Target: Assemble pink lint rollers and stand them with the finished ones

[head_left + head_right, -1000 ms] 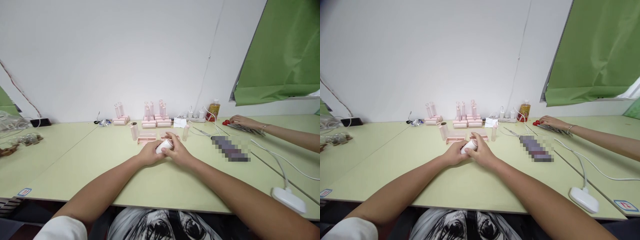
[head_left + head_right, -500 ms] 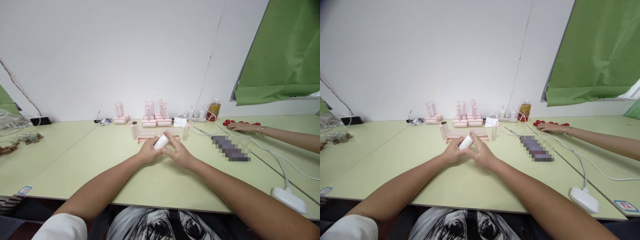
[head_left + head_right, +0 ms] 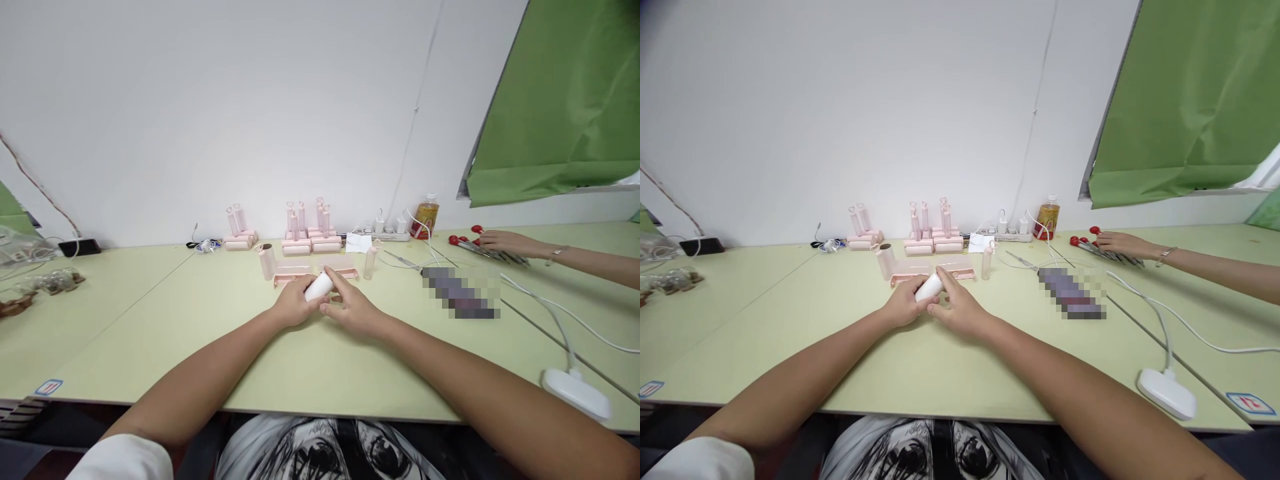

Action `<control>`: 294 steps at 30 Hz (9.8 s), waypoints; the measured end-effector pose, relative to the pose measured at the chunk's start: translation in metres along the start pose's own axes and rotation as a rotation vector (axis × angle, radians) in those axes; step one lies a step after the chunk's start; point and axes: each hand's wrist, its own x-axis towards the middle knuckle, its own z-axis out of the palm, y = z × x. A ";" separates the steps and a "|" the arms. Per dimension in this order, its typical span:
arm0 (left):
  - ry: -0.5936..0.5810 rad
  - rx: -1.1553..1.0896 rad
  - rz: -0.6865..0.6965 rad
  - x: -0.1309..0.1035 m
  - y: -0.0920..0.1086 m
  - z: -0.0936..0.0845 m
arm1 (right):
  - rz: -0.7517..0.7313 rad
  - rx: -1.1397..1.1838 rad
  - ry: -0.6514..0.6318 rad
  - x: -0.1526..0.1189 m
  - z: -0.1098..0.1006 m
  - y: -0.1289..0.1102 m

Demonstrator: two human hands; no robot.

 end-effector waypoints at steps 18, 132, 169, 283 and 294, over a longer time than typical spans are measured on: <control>0.139 -0.010 -0.049 0.001 -0.002 -0.005 | 0.010 -0.057 0.016 0.011 -0.011 0.014; 0.109 0.038 0.176 -0.002 0.003 -0.024 | -0.104 0.146 0.338 0.004 -0.010 0.000; 0.116 0.079 0.064 0.000 -0.001 -0.024 | 0.412 -0.724 0.087 0.020 -0.044 0.019; -0.377 0.124 0.007 -0.007 0.032 -0.019 | 0.299 0.211 -0.206 0.012 -0.024 0.013; -0.328 0.175 0.064 -0.007 0.026 -0.016 | 0.254 0.325 -0.265 0.014 -0.034 0.008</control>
